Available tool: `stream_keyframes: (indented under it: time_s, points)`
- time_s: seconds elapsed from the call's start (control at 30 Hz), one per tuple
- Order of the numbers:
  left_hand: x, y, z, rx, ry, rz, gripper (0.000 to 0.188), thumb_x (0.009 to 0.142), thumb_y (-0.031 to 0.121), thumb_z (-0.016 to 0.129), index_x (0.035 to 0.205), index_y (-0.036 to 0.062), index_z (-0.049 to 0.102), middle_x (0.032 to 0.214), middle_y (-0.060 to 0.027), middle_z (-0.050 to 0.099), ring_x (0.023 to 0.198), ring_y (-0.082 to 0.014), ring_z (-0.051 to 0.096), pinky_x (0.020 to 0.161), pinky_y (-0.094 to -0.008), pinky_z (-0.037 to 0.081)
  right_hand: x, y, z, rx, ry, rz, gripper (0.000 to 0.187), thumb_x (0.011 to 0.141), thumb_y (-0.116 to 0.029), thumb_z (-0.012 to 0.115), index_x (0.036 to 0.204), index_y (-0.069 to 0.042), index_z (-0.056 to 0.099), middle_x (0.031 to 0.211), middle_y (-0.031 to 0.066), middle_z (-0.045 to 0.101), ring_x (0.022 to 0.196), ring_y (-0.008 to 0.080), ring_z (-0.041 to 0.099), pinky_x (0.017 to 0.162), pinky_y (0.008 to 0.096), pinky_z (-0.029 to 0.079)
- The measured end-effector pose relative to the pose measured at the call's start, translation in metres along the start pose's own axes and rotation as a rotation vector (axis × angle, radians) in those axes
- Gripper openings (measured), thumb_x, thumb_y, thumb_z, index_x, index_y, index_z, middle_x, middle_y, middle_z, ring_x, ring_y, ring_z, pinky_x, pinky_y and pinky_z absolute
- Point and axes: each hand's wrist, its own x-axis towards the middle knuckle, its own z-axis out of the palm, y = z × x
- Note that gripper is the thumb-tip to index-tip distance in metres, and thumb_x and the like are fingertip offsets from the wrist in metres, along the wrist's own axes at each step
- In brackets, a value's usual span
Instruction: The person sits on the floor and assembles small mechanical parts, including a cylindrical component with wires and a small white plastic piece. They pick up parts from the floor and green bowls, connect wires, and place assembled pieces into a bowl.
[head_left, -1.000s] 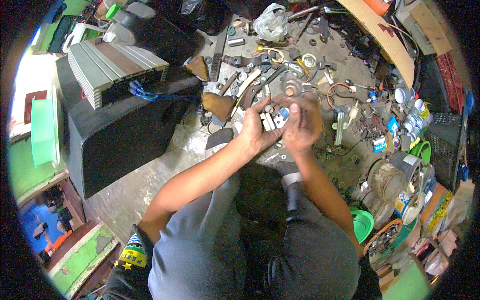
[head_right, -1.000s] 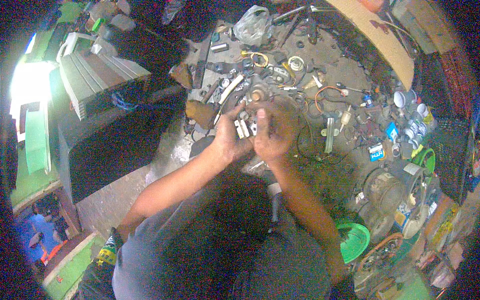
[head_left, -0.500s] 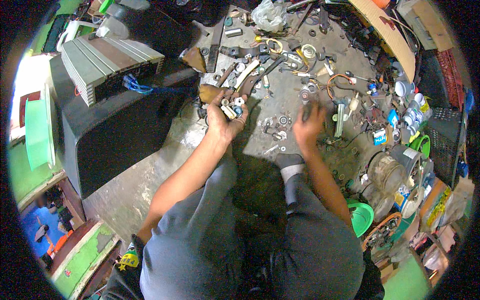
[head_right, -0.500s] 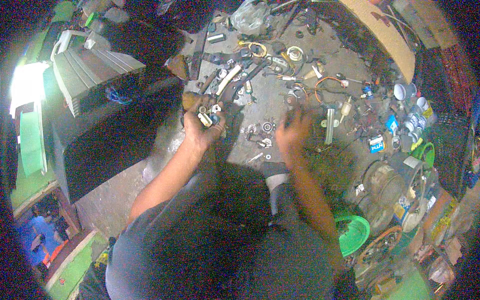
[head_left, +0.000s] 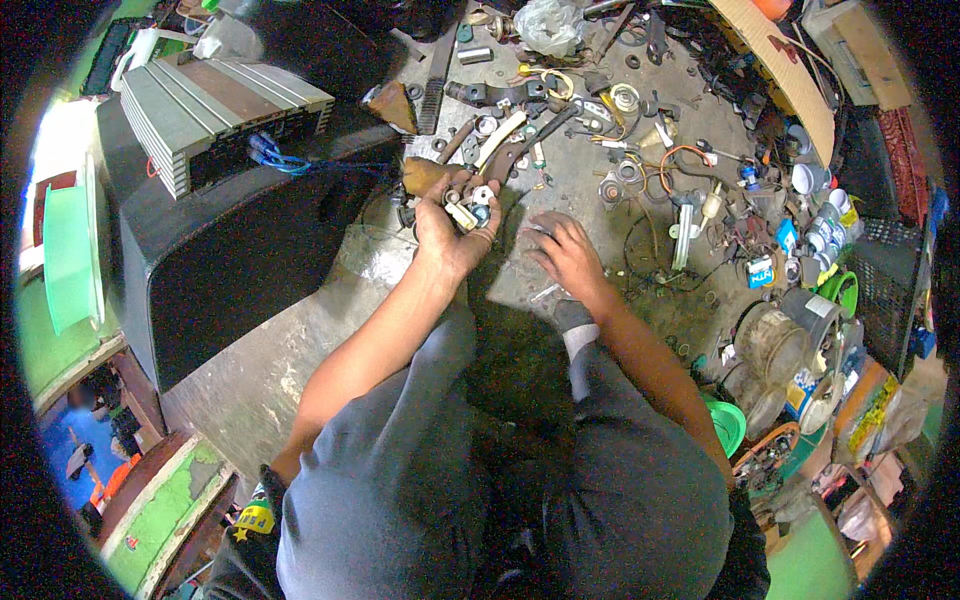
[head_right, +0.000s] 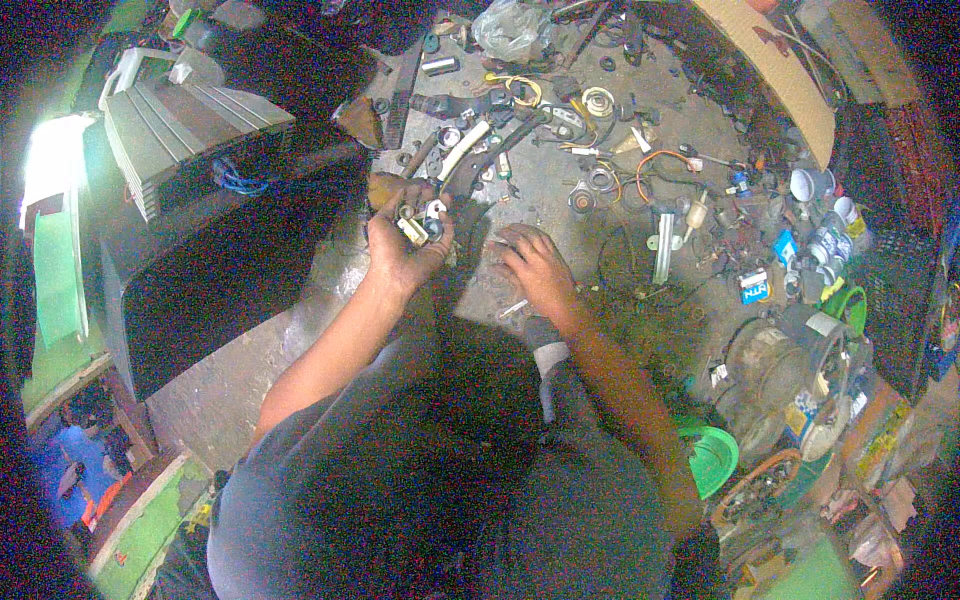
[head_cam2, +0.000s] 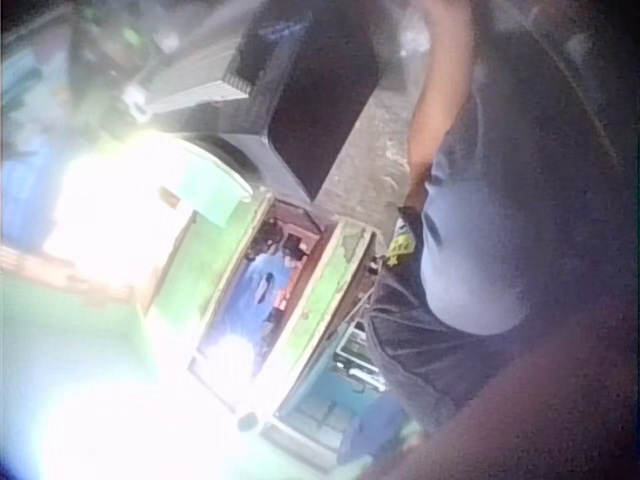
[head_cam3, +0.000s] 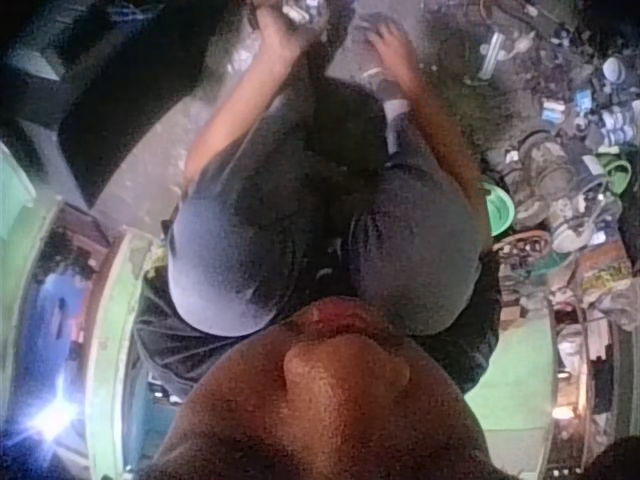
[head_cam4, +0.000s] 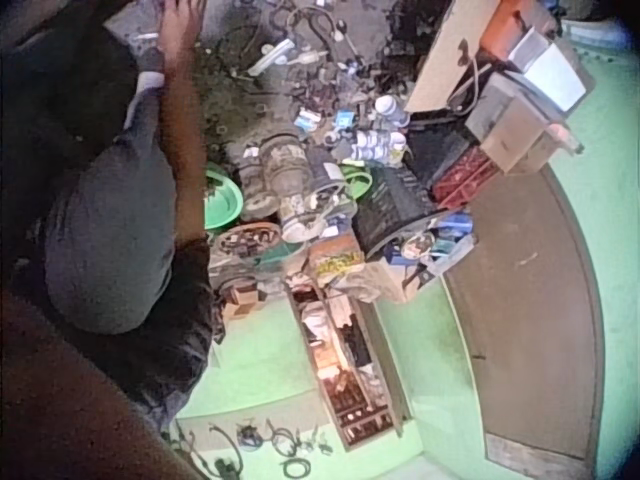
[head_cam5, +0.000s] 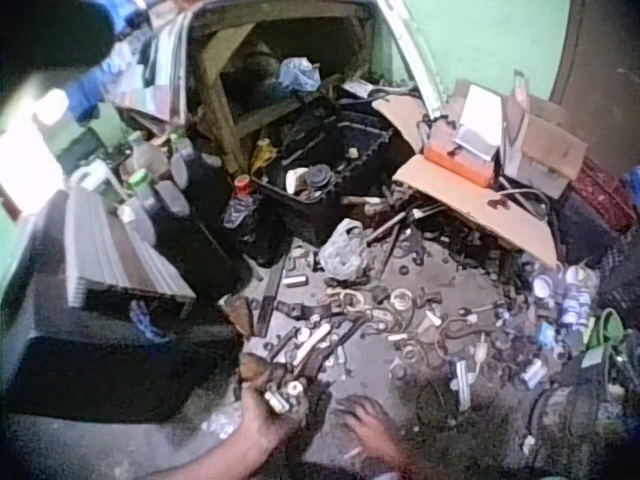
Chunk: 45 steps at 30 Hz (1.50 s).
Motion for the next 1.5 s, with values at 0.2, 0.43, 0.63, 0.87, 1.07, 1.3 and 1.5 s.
stream_keyframes:
  time_s: [0.2,0.43,0.63,0.87,1.07,1.3,1.5]
  points:
    - [0.001,0.002,0.0,-0.042,0.002,-0.019,0.023,0.1,0.022,0.047,0.103,0.0041,0.062,0.097,-0.0081,0.066,0.097,-0.0292,0.064,0.074,-0.0362,0.055,0.004,0.001,-0.002,-0.157,0.069,0.002,0.025,0.085,-0.024,0.07,0.105,-0.01,0.063,0.111,0.0107,0.061,0.108,0.0311,0.056,0.096,0.0447,0.045]
    - [0.0,-0.001,-0.001,-0.042,-0.018,-0.036,0.024,0.1,0.024,0.048,0.099,0.005,0.062,0.097,-0.007,0.066,0.096,-0.0279,0.063,0.076,-0.0361,0.055,0.014,-0.001,-0.007,-0.207,0.027,-0.021,0.02,0.087,-0.028,0.068,0.09,-0.009,0.061,0.096,0.0106,0.063,0.095,0.0294,0.06,0.087,0.0415,0.048]
    - [-0.004,-0.006,0.005,-0.019,0.048,-0.02,0.021,0.098,0.022,0.049,0.097,0.0064,0.062,0.094,-0.0056,0.064,0.095,-0.0272,0.063,0.075,-0.0357,0.055,0.016,0.0,-0.006,-0.233,0.158,-0.133,0.023,0.08,-0.023,0.076,0.079,-0.008,0.058,0.078,0.0092,0.059,0.081,0.0283,0.059,0.075,0.0401,0.048]
    - [0.0,-0.007,0.001,-0.003,0.029,-0.038,0.019,0.097,0.023,0.053,0.103,0.007,0.062,0.095,-0.0063,0.064,0.092,-0.0276,0.064,0.071,-0.0358,0.056,0.012,0.004,-0.004,-0.233,0.159,-0.112,0.02,0.083,-0.028,0.072,0.078,-0.011,0.063,0.076,0.0052,0.065,0.077,0.0257,0.065,0.078,0.039,0.052]
    - [-0.001,-0.008,0.002,-0.033,0.032,-0.048,0.021,0.098,0.025,0.053,0.105,0.0065,0.061,0.101,-0.0094,0.063,0.094,-0.0286,0.064,0.072,-0.0379,0.057,0.022,0.016,-0.011,0.115,0.27,0.429,0.029,0.091,-0.032,0.068,0.075,-0.009,0.061,0.069,0.0069,0.063,0.064,0.0241,0.064,0.067,0.0388,0.053]
    - [0.001,-0.011,-0.001,0.006,0.035,-0.071,0.028,0.102,0.029,0.046,0.108,0.006,0.059,0.101,-0.0107,0.065,0.101,-0.0322,0.064,0.082,-0.0429,0.056,0.053,0.016,-0.078,2.084,0.815,1.11,0.029,0.094,-0.029,0.065,0.078,-0.007,0.058,0.072,0.0042,0.057,0.06,0.0155,0.05,0.051,0.0288,0.04]
    - [-0.003,-0.029,0.005,0.119,-0.043,-0.097,0.033,0.103,0.03,0.04,0.109,0.0041,0.058,0.103,-0.0131,0.065,0.106,-0.0324,0.063,0.097,-0.0492,0.05,0.046,0.007,-0.078,2.092,0.41,0.911,0.032,0.098,-0.031,0.059,0.078,-0.007,0.057,0.067,0.0041,0.055,0.054,0.0142,0.049,0.046,0.0252,0.038]
